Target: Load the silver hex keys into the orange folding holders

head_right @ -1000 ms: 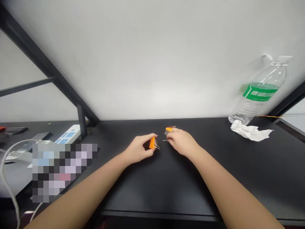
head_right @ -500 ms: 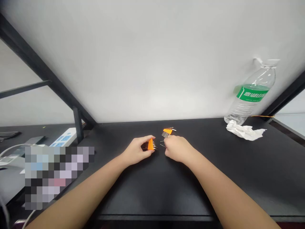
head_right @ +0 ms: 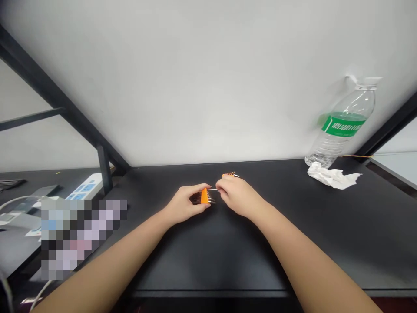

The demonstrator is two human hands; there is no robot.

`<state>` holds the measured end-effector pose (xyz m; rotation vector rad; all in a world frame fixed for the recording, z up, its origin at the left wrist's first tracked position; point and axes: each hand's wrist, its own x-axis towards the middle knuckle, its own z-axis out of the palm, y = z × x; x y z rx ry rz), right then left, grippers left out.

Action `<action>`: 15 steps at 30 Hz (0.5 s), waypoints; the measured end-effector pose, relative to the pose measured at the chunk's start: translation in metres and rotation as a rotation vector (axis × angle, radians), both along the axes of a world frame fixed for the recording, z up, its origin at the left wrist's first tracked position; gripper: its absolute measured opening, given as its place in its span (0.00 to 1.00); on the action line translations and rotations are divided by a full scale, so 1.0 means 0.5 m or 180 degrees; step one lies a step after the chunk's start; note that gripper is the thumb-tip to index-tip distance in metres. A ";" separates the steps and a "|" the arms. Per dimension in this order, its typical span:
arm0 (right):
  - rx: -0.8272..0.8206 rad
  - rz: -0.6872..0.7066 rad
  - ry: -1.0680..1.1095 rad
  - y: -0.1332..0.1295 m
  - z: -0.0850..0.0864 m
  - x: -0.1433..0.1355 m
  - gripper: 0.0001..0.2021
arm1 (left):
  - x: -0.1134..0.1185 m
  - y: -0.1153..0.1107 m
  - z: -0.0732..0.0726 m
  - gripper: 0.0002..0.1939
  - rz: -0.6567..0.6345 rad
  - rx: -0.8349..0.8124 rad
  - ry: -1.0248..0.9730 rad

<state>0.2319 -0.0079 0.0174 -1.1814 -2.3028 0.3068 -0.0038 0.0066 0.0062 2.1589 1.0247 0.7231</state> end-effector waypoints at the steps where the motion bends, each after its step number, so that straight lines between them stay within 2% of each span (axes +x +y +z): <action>1: -0.0008 0.0006 -0.0023 0.000 0.001 0.000 0.09 | 0.000 0.000 0.000 0.22 -0.0003 -0.0001 -0.0006; 7: -0.0023 0.0099 -0.0112 -0.008 0.005 -0.006 0.09 | 0.002 -0.003 0.008 0.20 -0.0152 -0.0014 0.0058; 12: 0.0038 0.0033 -0.0090 -0.013 0.011 -0.004 0.09 | 0.001 -0.003 0.006 0.22 0.0024 -0.0044 0.0014; 15: 0.0028 0.0042 0.0013 -0.015 0.014 -0.005 0.09 | 0.000 -0.004 0.006 0.21 -0.0051 -0.0089 -0.0004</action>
